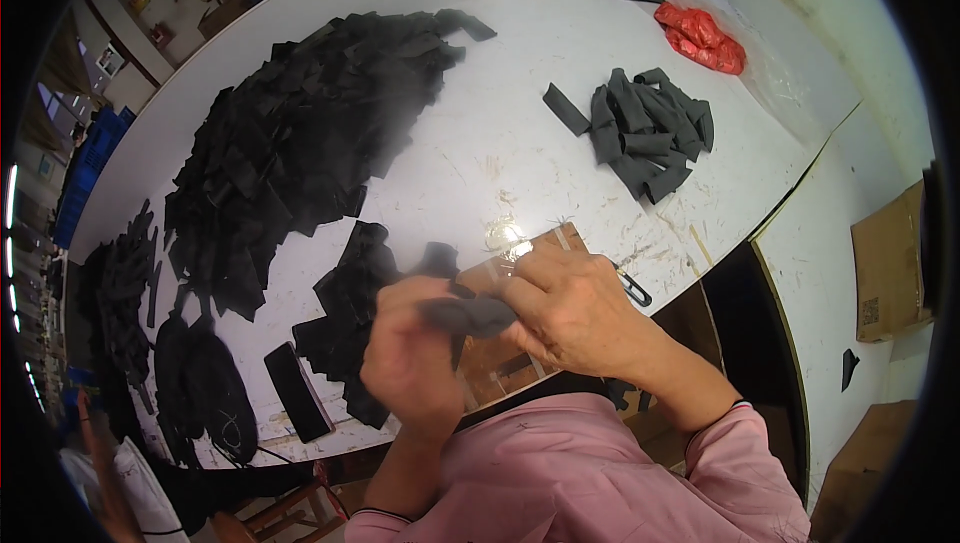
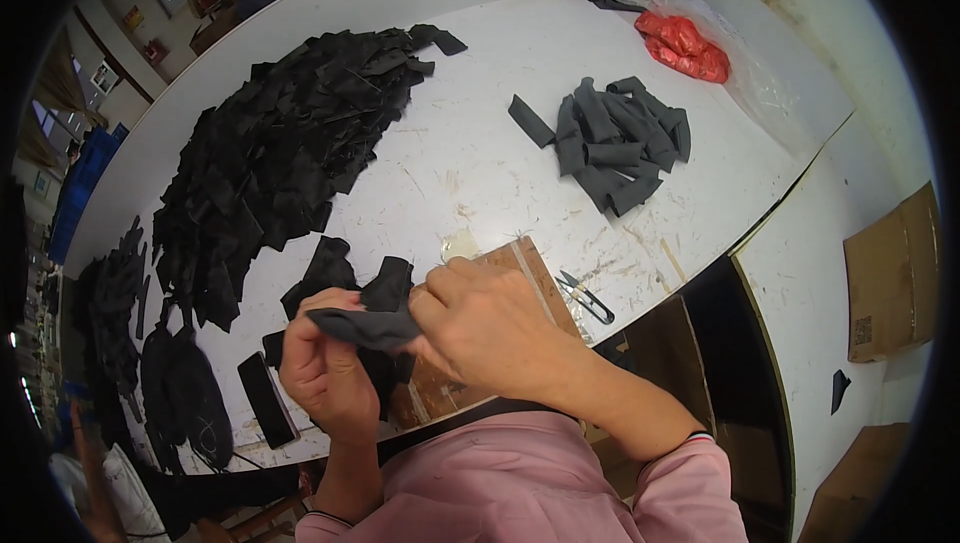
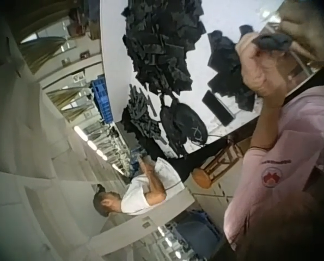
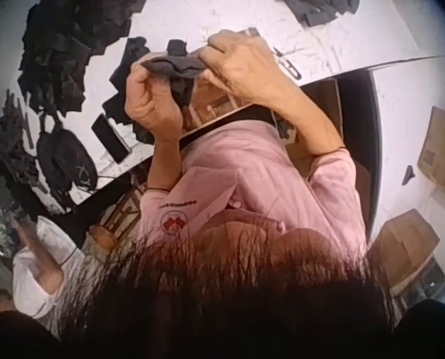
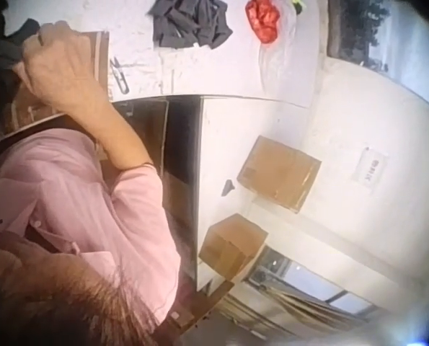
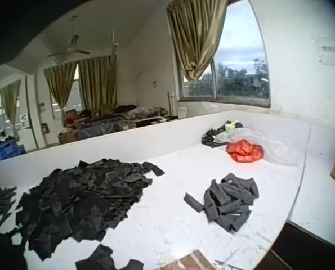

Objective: Inspecting and sorting small black fabric components at a workbench in a factory setting.

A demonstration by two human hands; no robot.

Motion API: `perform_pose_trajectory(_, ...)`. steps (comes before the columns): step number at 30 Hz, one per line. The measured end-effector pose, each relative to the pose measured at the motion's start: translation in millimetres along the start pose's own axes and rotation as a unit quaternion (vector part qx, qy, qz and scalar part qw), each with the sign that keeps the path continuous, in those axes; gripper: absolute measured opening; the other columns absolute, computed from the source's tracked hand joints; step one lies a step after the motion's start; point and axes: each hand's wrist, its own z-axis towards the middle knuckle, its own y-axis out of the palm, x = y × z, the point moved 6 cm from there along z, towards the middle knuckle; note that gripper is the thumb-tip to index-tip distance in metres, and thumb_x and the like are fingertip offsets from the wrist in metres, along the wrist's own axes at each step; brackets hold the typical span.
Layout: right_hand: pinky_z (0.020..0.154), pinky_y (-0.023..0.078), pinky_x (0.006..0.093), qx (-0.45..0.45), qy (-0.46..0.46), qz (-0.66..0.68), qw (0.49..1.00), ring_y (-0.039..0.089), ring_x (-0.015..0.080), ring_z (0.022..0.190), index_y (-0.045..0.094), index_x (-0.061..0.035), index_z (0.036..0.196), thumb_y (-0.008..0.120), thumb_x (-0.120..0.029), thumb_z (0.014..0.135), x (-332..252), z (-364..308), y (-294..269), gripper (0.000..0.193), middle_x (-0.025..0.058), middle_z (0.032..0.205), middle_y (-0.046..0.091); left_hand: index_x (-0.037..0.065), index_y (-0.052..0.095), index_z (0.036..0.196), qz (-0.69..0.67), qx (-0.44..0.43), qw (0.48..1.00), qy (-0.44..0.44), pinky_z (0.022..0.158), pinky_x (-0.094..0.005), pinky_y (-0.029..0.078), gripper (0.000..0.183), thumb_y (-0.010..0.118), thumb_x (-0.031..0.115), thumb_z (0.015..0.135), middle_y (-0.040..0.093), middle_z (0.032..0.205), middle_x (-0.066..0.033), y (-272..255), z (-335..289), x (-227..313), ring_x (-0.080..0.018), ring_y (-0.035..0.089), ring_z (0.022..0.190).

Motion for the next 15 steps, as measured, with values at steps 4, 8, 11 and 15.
perform_pose_trajectory(4, 0.047, 0.040, 0.0355, 0.006, -0.039, 0.036, 0.999, 0.050, 0.0258, 0.059, 0.051, -0.0041, 0.071, 0.063, -0.018, 0.068, 23, -21, 41, 0.018, 0.0079, 0.065, 0.049, -0.002, 0.050, 0.086, 0.010, -0.091, 0.995, -0.034, 0.073, -0.0265, 0.042, 0.007, 0.050, 0.001, 0.079, 0.052, 0.092, -0.0162, -1, -17, -32, -0.0185, 0.050, 0.088)
perform_pose_trajectory(8, 0.048, 0.041, 0.0353, 0.048, 0.014, 0.056, 0.997, 0.053, 0.0269, 0.058, 0.052, -0.0039, 0.066, 0.062, -0.022, 0.068, 35, -27, 54, 0.021, 0.0088, 0.061, 0.051, -0.001, 0.051, 0.083, -0.324, -0.095, 0.908, -0.248, 0.074, -0.0325, 0.043, 0.020, 0.064, 0.011, 0.074, 0.055, 0.089, -0.0138, 28, -11, -43, -0.0194, 0.051, 0.086)
perform_pose_trajectory(11, 0.046, 0.040, 0.0361, 0.024, -0.007, 0.067, 0.997, 0.052, 0.0268, 0.057, 0.050, -0.0040, 0.065, 0.060, -0.020, 0.071, 25, -21, 35, 0.020, 0.0092, 0.060, 0.050, 0.000, 0.052, 0.078, -0.254, -0.224, 0.929, -0.152, 0.071, -0.0314, 0.044, 0.023, 0.069, 0.012, 0.069, 0.057, 0.079, -0.0096, 31, 6, -39, -0.0189, 0.052, 0.080)
perform_pose_trajectory(15, 0.048, 0.040, 0.0376, 0.045, -0.028, 0.114, 0.992, 0.052, 0.0285, 0.057, 0.048, -0.0037, 0.065, 0.056, -0.019, 0.074, 41, -41, 63, 0.020, 0.0105, 0.060, 0.049, 0.000, 0.052, 0.072, 0.097, -0.269, 0.953, -0.099, 0.060, -0.0218, 0.040, 0.011, 0.062, -0.002, 0.069, 0.053, 0.067, -0.0037, 45, -3, -24, -0.0112, 0.049, 0.065)
